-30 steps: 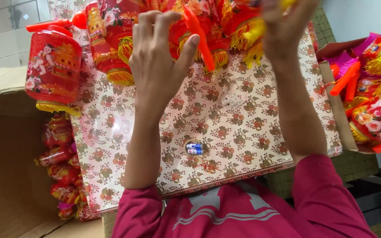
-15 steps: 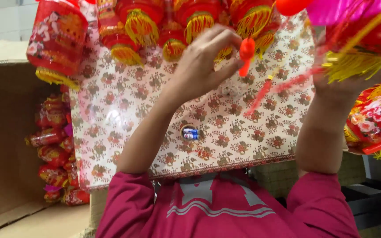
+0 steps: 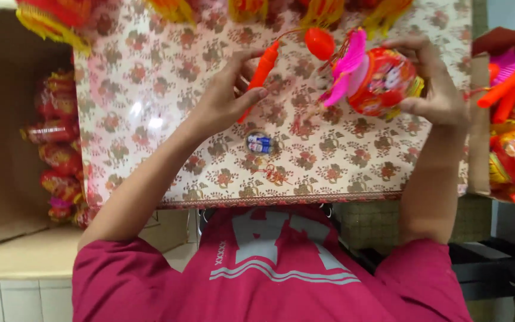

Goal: Assembling decorative lanterns by installing batteries, attaching handles, and cleaning the exterior.

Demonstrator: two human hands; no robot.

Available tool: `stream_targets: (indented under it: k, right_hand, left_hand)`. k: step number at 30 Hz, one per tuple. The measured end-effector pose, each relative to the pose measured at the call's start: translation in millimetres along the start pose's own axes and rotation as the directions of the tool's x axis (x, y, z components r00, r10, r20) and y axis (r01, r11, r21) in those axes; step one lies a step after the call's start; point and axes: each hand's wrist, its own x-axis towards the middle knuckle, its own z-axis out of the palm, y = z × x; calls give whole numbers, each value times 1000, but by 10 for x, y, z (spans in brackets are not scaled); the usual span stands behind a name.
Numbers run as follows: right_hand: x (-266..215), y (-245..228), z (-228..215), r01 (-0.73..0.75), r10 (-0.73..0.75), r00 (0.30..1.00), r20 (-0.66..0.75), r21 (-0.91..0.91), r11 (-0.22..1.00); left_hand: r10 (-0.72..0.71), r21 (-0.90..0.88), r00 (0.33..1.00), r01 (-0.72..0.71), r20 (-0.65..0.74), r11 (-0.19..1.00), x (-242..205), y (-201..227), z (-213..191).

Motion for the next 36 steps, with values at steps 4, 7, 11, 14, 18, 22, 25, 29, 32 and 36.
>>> stream_targets:
  k: [4, 7, 11, 14, 18, 22, 25, 29, 32, 36]
  right_hand:
    - [22, -48, 71, -106, 147, 978, 146, -259, 960]
    - [49, -8, 97, -92, 158, 976, 148, -381, 920]
    - [24, -58, 97, -106, 189, 972, 138, -463, 880]
    - [10, -186, 115, -176, 222, 972, 71, -404, 898]
    - [138, -302, 361, -141, 138, 989, -50, -578, 804]
    - [271, -225, 633, 92, -299, 952, -59, -879, 468]
    - [425, -271, 1003, 201, -402, 913, 64, -931, 306]
    - [539, -275, 1363, 294, -139, 946, 294, -956, -25]
    - [544, -64, 1437, 300, -277, 926, 256, -945, 129]
    - [443, -18, 1481, 309, -375, 908, 186, -902, 301]
  left_hand:
    - [274, 462, 951, -181, -143, 868, -54, -475, 53]
    - [451, 601, 883, -293, -128, 744, -90, -523, 4]
    - [528, 634, 846, -369, -75, 680, -141, -620, 0]
    - [562, 682, 827, -399, -22, 614, -171, -568, 79]
    - [611, 676, 791, -432, -34, 597, -205, -492, 179]
    - [663, 737, 746, -418, -55, 531, -239, -403, 203]
    - [676, 773, 735, -397, -54, 494, -263, -402, 211]
    - [675, 775, 735, -388, -67, 499, -255, -359, 217]
    - [698, 754, 713, -422, -67, 504, -260, -378, 217]
    - [723, 743, 690, -497, 26, 448, -312, -210, 193]
